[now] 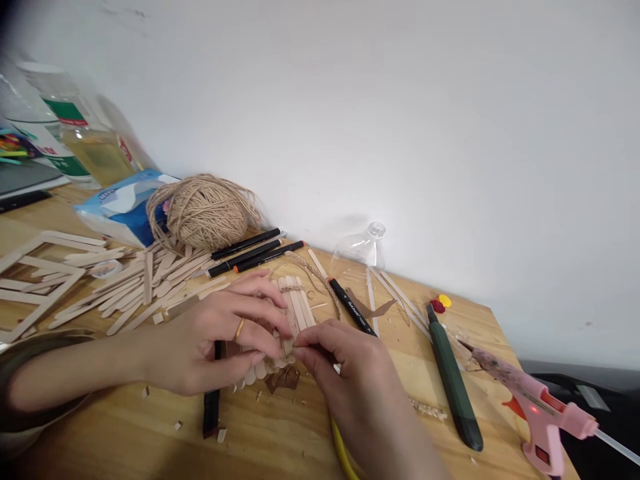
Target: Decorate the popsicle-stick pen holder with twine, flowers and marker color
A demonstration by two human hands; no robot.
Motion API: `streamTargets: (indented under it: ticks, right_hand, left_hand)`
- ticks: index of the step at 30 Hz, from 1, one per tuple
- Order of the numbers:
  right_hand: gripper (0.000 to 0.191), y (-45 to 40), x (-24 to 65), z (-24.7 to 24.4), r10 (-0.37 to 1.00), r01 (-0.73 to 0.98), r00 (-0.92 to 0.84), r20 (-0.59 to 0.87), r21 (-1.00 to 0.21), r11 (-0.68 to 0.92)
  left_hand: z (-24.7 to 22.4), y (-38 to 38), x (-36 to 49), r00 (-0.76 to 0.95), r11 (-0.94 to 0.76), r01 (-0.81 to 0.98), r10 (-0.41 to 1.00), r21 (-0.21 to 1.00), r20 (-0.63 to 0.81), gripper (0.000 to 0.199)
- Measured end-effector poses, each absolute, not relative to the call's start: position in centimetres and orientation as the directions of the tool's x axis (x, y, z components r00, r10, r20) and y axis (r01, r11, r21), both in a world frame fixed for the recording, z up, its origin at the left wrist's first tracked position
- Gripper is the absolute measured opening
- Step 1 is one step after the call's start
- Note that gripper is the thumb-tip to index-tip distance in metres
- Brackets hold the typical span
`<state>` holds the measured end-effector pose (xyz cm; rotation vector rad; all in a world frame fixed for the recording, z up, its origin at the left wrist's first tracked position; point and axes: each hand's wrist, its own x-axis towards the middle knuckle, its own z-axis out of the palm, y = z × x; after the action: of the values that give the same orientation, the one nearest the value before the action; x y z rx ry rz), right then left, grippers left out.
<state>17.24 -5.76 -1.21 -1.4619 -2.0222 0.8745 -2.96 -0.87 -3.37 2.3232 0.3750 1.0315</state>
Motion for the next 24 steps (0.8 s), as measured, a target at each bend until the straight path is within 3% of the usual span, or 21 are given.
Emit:
streamTargets:
  ticks: [9, 24]
  right_hand:
    - [0.019, -5.56, 17.02, -1.06, 0.924, 0.621, -0.354, 0.144, -0.703, 0.347]
    - [0.017, -5.41, 17.19, -1.43, 0.894, 0.653, -0.377, 0.242, -0.615, 0.442]
  left_hand:
    - [-3.9, -0.82, -3.07, 0.667, -0.879, 0.045, 0.38, 0.475, 0.64, 0.016]
    - [-3.71, -0.9, -2.91, 0.679, -0.905, 0.063, 0.347, 0.42, 0.647, 0.019]
